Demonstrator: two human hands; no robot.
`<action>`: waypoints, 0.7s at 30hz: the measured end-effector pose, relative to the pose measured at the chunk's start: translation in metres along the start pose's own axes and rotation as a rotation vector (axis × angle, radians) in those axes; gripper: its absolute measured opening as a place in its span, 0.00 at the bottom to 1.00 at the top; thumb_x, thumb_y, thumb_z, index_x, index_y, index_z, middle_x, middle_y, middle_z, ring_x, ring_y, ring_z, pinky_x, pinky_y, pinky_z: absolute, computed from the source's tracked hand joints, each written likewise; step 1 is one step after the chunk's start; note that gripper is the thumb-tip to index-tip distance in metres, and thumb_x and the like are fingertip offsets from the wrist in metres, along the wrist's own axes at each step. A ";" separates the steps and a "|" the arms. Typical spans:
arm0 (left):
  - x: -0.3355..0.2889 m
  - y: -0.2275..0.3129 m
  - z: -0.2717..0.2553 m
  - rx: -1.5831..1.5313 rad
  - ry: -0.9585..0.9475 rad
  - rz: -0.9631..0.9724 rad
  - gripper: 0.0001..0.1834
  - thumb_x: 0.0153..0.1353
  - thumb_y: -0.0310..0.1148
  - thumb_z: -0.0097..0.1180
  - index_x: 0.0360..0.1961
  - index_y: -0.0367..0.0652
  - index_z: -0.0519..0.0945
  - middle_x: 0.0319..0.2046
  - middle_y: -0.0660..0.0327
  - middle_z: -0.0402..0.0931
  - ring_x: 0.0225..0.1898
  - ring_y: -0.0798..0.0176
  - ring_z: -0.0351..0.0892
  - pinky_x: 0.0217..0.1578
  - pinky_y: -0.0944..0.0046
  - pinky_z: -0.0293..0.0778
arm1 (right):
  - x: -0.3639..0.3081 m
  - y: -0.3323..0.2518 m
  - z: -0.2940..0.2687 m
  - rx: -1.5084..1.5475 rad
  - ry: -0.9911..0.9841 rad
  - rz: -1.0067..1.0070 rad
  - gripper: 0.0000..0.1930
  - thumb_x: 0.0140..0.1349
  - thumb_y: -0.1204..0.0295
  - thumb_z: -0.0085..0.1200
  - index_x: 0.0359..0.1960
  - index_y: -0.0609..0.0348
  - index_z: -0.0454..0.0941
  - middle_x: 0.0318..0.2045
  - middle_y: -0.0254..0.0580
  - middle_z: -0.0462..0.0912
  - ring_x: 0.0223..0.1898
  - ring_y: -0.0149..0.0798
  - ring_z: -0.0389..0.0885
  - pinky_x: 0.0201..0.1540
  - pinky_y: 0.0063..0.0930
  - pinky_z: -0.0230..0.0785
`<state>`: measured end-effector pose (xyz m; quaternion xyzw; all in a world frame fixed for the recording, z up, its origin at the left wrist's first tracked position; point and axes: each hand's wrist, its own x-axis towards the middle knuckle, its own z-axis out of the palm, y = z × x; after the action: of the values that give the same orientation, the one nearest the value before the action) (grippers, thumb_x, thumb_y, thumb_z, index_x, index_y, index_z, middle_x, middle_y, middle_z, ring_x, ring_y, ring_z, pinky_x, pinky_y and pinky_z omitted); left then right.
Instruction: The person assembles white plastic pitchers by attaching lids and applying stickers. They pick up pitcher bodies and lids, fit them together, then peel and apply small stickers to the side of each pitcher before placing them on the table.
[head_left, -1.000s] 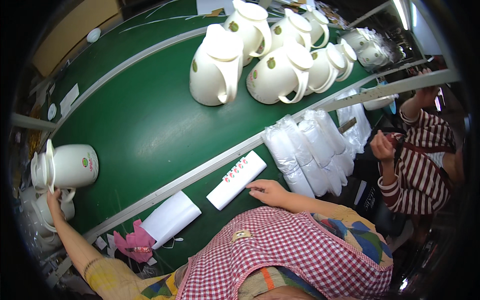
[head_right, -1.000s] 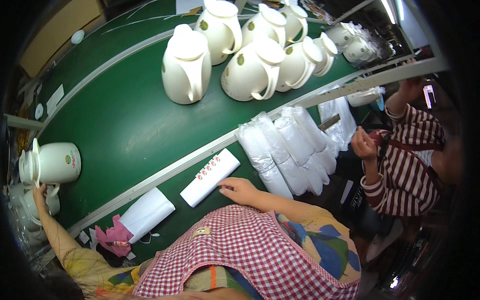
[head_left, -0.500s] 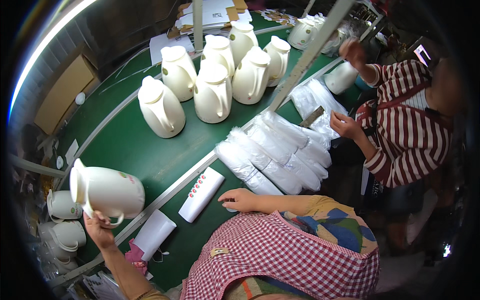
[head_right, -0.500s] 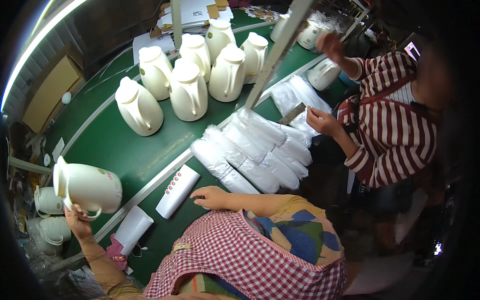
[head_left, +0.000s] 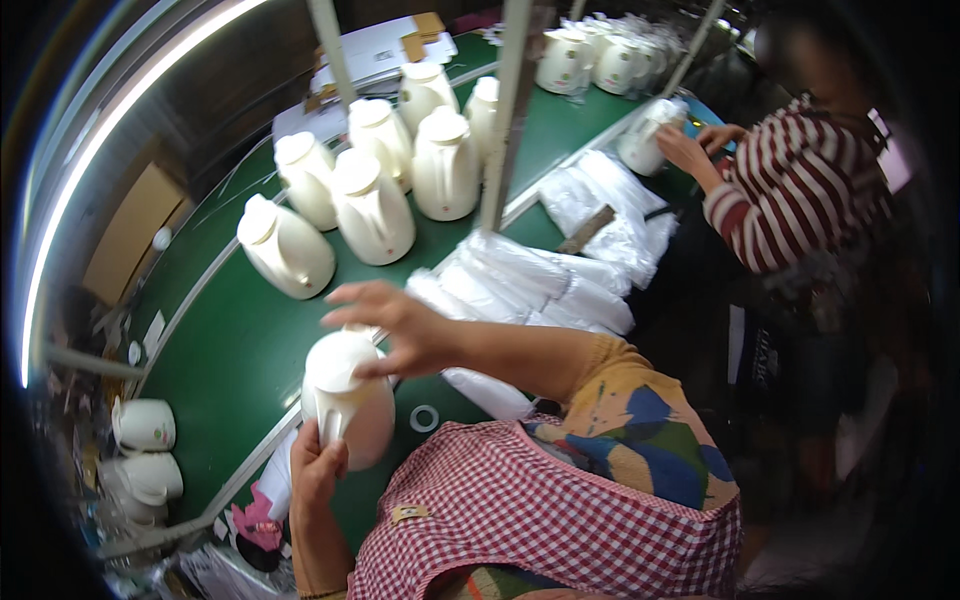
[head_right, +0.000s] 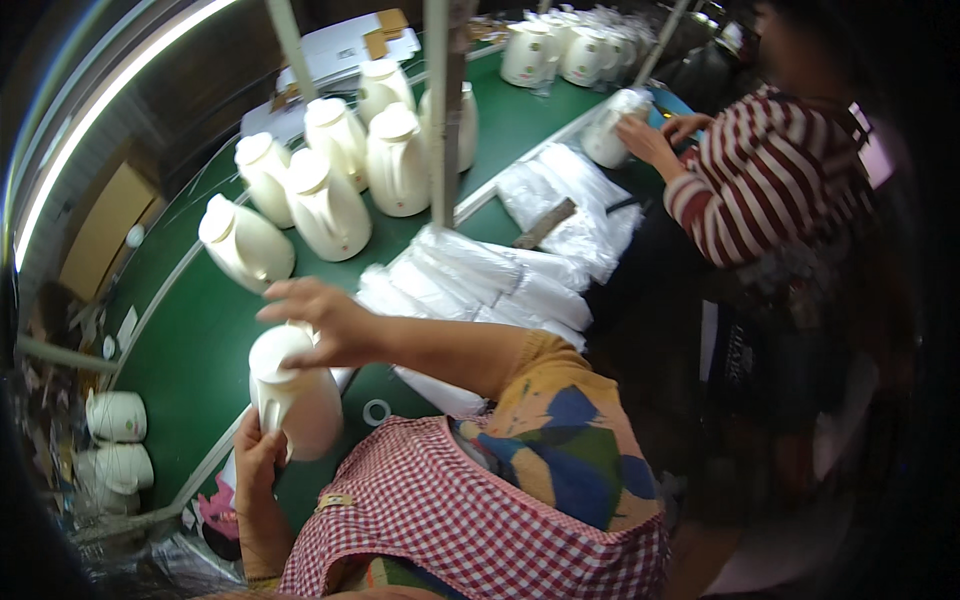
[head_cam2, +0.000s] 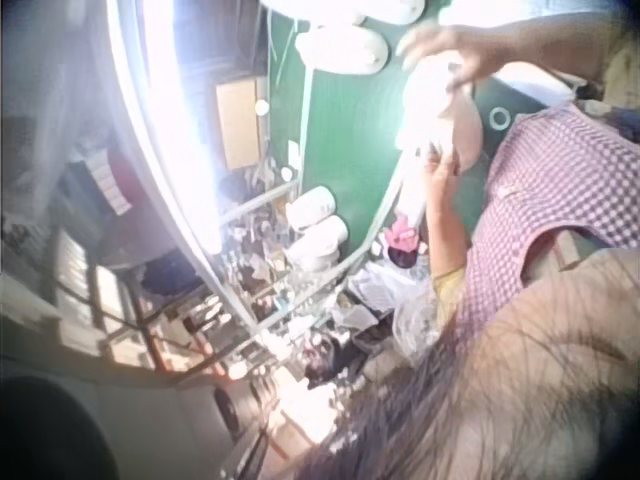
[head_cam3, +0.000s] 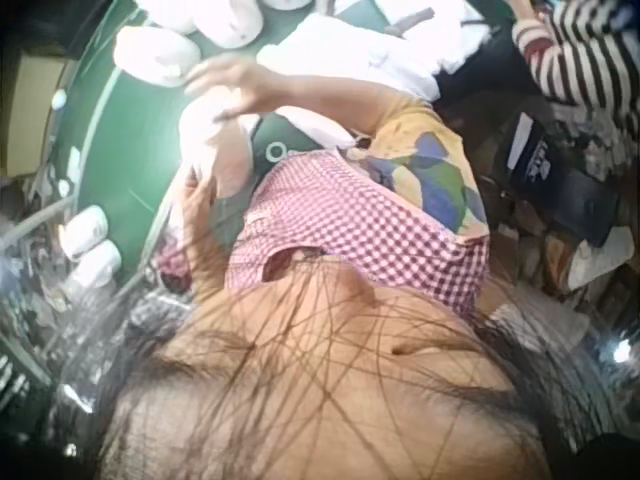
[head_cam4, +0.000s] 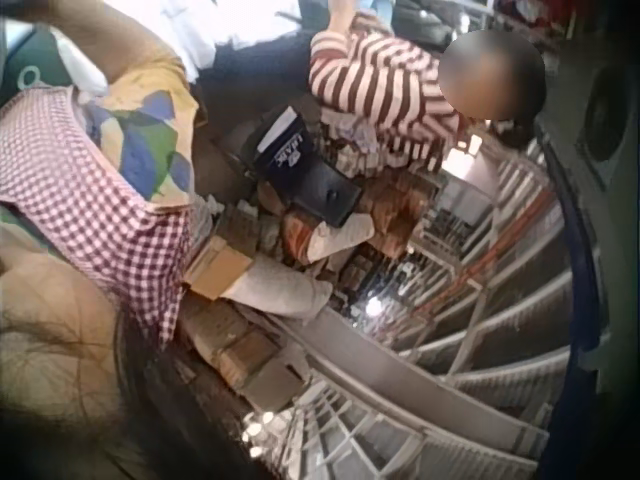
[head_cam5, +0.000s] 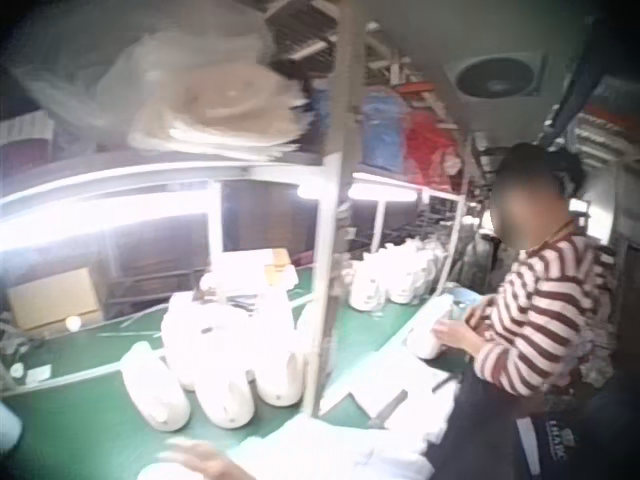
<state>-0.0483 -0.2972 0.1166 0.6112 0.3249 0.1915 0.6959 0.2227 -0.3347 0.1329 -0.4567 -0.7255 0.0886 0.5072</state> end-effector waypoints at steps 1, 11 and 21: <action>0.000 -0.003 0.009 0.032 -0.032 -0.045 0.15 0.56 0.30 0.52 0.42 0.34 0.69 0.16 0.67 0.67 0.12 0.75 0.61 0.13 0.74 0.58 | -0.003 -0.003 0.007 0.004 -0.093 0.015 0.37 0.43 0.48 0.63 0.53 0.56 0.71 0.57 0.55 0.65 0.57 0.56 0.64 0.59 0.44 0.56; -0.009 -0.024 0.049 0.130 -0.096 -0.124 0.11 0.55 0.29 0.53 0.38 0.35 0.70 0.18 0.68 0.68 0.14 0.77 0.61 0.15 0.75 0.55 | -0.067 0.007 0.025 -0.039 -0.295 -0.074 0.34 0.41 0.53 0.61 0.53 0.51 0.71 0.51 0.49 0.68 0.50 0.52 0.67 0.50 0.43 0.63; -0.008 -0.021 0.057 0.100 -0.148 -0.140 0.09 0.54 0.26 0.53 0.36 0.35 0.70 0.23 0.68 0.69 0.20 0.77 0.64 0.19 0.75 0.59 | -0.072 0.008 0.016 -0.032 -0.159 -0.267 0.31 0.35 0.58 0.62 0.48 0.47 0.74 0.46 0.45 0.69 0.43 0.49 0.69 0.43 0.42 0.66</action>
<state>-0.0179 -0.3476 0.1002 0.6333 0.3236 0.0805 0.6983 0.2192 -0.3787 0.0736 -0.3558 -0.8189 0.0445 0.4480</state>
